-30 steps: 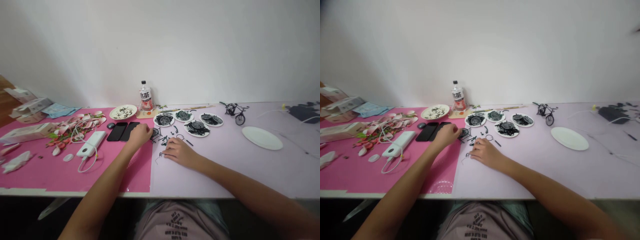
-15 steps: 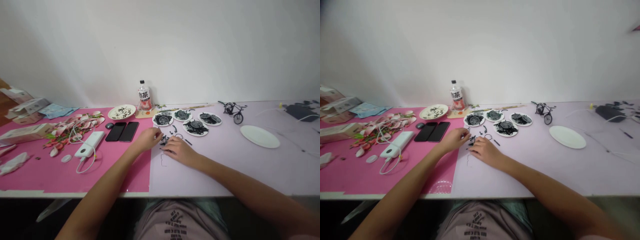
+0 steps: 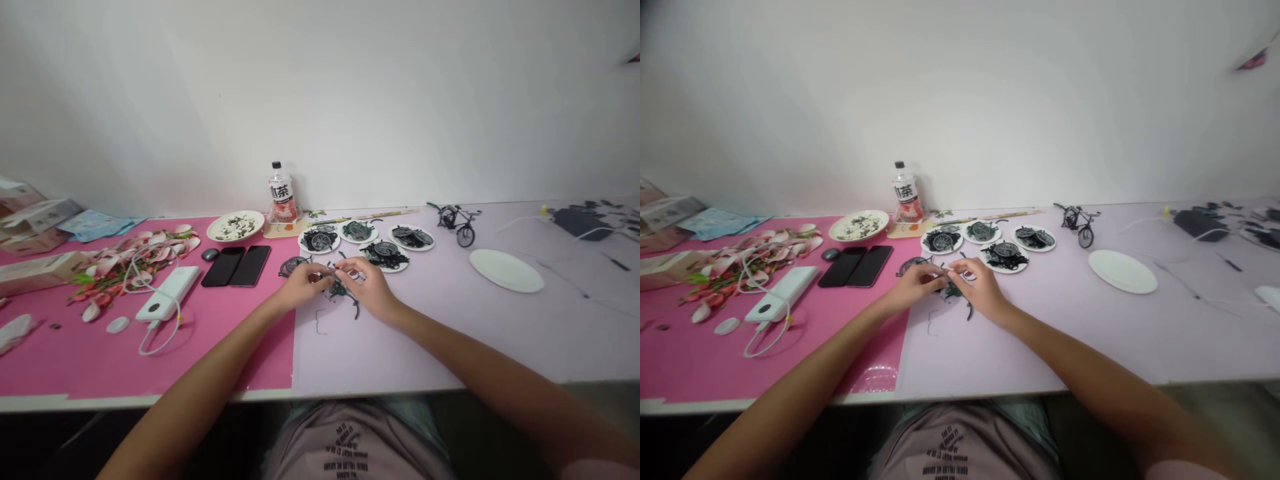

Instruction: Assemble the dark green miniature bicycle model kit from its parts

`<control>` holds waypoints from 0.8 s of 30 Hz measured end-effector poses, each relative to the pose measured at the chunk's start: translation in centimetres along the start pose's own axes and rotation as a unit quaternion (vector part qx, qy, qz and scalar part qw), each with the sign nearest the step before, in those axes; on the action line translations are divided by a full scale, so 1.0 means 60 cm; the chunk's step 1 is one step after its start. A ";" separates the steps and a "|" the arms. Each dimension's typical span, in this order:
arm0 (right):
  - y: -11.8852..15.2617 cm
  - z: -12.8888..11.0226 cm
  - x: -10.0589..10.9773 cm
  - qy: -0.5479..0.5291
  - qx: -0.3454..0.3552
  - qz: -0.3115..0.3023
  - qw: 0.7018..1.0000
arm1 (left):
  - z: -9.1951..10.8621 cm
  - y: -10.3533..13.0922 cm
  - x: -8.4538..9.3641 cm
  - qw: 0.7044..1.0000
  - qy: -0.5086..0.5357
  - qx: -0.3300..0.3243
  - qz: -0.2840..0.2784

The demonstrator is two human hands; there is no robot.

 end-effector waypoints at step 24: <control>0.004 -0.041 -0.005 0.074 0.158 -0.030 0.984 | -0.044 -0.008 0.024 0.983 0.106 -0.026 0.148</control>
Point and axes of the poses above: each hand's wrist, its own y-axis away from the middle knuckle, its own x-axis out of the back of the hand, z = x × y, the point moved 7 cm from there along -y, towards the middle knuckle, and after that the axes turned 14 degrees about y, right-handed, at the moved point
